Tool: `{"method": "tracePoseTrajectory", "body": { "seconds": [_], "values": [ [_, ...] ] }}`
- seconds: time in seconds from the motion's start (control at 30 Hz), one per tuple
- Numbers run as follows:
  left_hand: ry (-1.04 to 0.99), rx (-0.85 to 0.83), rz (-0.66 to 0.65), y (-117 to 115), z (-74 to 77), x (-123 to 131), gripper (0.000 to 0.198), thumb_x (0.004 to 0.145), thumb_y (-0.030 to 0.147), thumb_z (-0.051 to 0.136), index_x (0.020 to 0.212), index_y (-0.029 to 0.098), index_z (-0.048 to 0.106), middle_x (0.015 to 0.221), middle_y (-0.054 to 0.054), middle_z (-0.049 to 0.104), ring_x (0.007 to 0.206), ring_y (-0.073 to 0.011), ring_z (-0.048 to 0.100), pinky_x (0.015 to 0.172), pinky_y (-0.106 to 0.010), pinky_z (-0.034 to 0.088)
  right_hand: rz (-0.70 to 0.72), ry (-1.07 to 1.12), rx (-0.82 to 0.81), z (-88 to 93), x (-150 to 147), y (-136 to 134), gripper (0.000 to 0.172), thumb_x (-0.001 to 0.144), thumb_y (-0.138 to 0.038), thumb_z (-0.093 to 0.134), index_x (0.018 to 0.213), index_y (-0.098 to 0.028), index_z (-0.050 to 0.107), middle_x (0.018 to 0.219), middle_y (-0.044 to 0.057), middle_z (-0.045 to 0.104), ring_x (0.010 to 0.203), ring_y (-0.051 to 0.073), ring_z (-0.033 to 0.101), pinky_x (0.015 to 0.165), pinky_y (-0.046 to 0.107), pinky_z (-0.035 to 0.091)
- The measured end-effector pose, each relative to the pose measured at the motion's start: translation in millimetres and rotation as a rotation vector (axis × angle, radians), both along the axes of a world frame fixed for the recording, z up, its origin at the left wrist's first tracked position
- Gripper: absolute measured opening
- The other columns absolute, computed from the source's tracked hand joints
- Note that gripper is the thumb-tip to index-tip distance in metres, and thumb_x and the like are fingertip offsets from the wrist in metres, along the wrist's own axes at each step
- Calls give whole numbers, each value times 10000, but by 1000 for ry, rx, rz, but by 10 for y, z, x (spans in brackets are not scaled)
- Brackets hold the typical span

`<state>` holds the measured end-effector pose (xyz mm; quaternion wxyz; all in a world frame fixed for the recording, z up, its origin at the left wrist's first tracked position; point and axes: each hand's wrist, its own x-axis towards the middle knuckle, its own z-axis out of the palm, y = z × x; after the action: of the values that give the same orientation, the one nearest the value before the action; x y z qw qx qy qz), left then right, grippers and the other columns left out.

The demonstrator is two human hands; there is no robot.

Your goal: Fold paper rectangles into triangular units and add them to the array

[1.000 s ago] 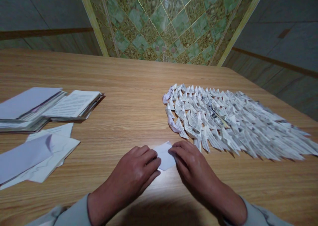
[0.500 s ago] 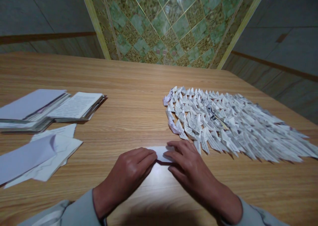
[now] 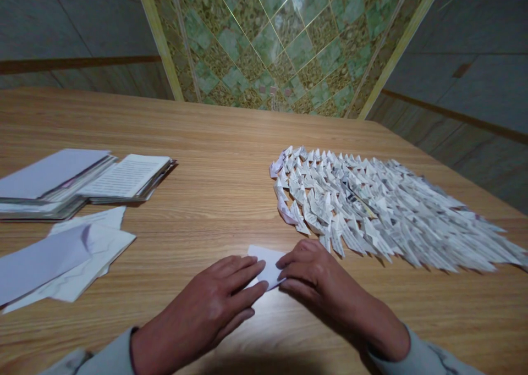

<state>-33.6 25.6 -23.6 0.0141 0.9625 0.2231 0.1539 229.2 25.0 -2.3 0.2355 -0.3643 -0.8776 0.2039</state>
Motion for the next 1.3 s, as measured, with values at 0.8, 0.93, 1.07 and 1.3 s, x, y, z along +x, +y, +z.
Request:
{"method": "tracePoseTrajectory", "body": {
  "seconds": [0.8, 0.93, 1.07, 1.3],
  "values": [
    [12, -15, 56, -132, -246, 23, 590, 820, 63, 644, 1381, 208, 538, 1449, -188, 592, 1314, -367, 576, 1053, -582, 475, -428, -66, -33, -233, -276, 41, 237, 762, -187, 870, 710, -183, 639, 747, -6, 634, 791, 205, 569, 757, 336, 348],
    [18, -9, 55, -134, -196, 30, 531, 836, 72, 617, 1348, 202, 564, 1428, -194, 609, 1300, -371, 588, 1034, -590, 488, -442, -98, 10, -218, -240, 68, 217, 779, -192, 859, 742, -183, 646, 756, 5, 657, 784, 216, 572, 745, 338, 346],
    [24, -1, 73, -144, -151, 30, 495, 870, 105, 615, 1352, 207, 570, 1438, -188, 601, 1304, -365, 582, 1039, -574, 483, -443, -52, 158, -163, -197, 16, 86, 880, -142, 736, 837, -182, 673, 785, 24, 685, 791, 221, 572, 752, 342, 355],
    [-55, -124, 72, -123, -89, -26, 477, 943, 180, 606, 1407, 260, 526, 1481, -111, 569, 1311, -309, 551, 1084, -513, 436, -339, -158, 174, -152, -353, -246, 146, 942, -144, 617, 814, -198, 663, 779, 29, 633, 736, 207, 536, 673, 333, 337]
  ]
}}
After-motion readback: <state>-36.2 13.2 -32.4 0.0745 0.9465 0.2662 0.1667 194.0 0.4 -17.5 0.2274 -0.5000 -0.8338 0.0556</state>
